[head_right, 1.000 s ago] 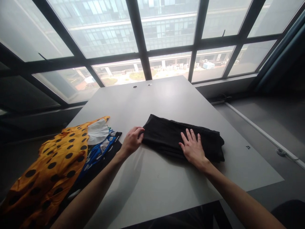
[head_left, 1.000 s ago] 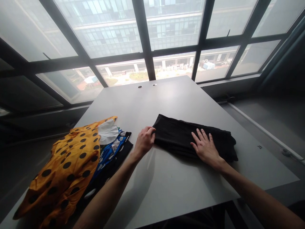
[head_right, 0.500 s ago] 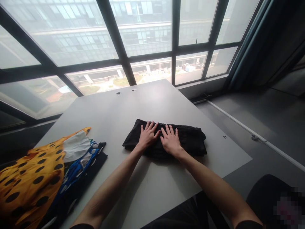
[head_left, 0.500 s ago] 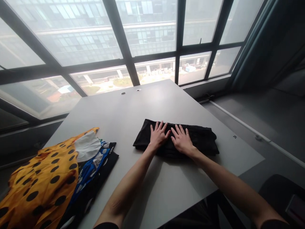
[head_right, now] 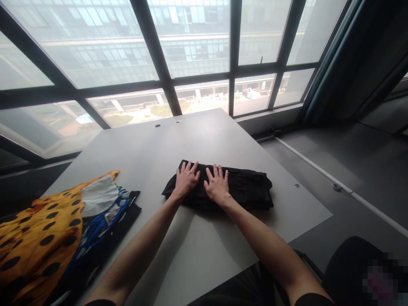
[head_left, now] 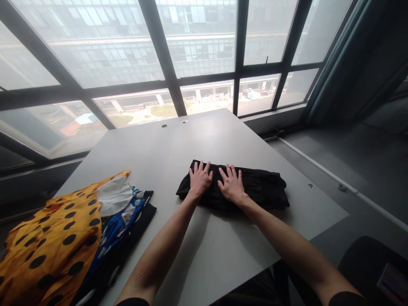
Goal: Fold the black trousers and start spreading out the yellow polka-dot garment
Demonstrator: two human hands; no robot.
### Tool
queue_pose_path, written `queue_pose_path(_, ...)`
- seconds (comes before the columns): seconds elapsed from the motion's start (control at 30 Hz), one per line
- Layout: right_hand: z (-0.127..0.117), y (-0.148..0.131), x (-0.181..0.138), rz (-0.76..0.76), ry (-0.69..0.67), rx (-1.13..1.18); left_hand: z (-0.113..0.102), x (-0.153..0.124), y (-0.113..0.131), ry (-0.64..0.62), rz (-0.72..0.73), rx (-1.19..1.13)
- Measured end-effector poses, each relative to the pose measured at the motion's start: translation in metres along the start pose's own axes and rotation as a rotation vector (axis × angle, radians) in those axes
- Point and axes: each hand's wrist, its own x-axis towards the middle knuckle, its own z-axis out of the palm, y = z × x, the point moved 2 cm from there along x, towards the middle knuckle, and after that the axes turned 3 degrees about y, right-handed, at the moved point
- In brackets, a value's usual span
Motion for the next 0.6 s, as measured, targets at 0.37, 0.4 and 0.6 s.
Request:
queue_pose_path(0.37, 0.023, 0.007, 0.005, 0.041, -0.077, -0.023, 0.017, 0.014, -0.059, -0.214, -0.11, -0.023)
queue_pose_path(0.4, 0.023, 0.007, 0.005, 0.042, -0.081, -0.03, 0.013, 0.017, -0.069, -0.224, -0.124, -0.023)
queue_pose_path(0.6, 0.024, 0.004, 0.003, 0.035, -0.072, -0.067, -0.014, 0.02, -0.094, -0.077, -0.237, 0.024)
